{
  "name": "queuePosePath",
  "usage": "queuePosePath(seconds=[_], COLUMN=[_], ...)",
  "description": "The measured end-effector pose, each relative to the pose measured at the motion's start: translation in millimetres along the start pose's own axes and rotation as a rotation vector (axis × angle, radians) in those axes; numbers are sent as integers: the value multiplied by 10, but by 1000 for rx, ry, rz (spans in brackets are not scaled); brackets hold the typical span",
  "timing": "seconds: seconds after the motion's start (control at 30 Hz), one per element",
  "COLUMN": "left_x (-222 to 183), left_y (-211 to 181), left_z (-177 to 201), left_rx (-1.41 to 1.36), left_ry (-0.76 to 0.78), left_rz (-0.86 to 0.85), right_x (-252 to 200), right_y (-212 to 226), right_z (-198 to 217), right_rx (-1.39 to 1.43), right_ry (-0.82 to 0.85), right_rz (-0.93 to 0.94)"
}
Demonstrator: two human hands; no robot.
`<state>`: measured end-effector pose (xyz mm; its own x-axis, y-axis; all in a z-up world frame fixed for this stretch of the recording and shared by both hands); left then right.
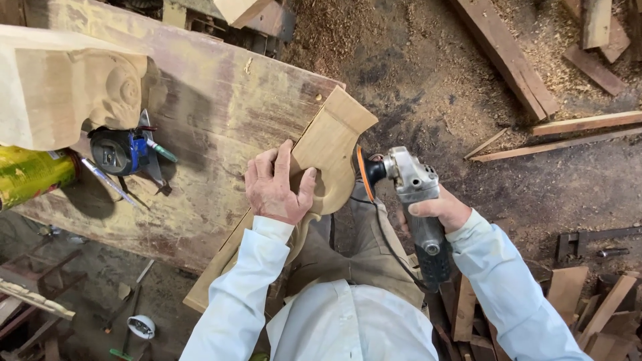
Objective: Sanding decorative wood carvings using a power sander and a hand sanding block to achieve a smooth finish.
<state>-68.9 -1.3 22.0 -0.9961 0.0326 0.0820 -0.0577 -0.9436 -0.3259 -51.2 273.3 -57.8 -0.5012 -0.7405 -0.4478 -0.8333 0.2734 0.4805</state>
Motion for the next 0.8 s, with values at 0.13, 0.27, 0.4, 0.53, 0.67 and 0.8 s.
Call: queuePosePath(seconds=[0.13, 0.27, 0.4, 0.53, 0.67, 0.8], left_x=[10, -2, 16, 15, 11, -27], left_y=[7, -5, 9, -4, 15, 36], left_z=[-22, -2, 0, 50, 59, 50], left_rx=[3, -4, 15, 14, -8, 0], left_ry=[-6, -7, 5, 4, -13, -13], left_rz=[-5, 13, 27, 38, 37, 45], right_x=[106, -60, -129, -140, -264, -233], right_y=[384, -257, -664, -840, -991, -1009], right_z=[-435, -200, -41, 4, -82, -57], right_rx=[-49, 49, 104, 114, 140, 190], right_ry=[7, -5, -96, -138, -172, -182], right_rz=[-46, 26, 3, 22, 18, 50])
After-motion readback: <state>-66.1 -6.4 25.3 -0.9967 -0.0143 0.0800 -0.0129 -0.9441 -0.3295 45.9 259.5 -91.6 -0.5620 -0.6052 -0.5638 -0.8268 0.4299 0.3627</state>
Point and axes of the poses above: each hand's wrist, its own x-axis towards the middle knuckle, its own z-axis out of the back of the hand, y = z × x, the point moved 7 cm from there along x, towards the middle knuckle, and after that the axes turned 11 degrees about y, right-handed, at the moved point
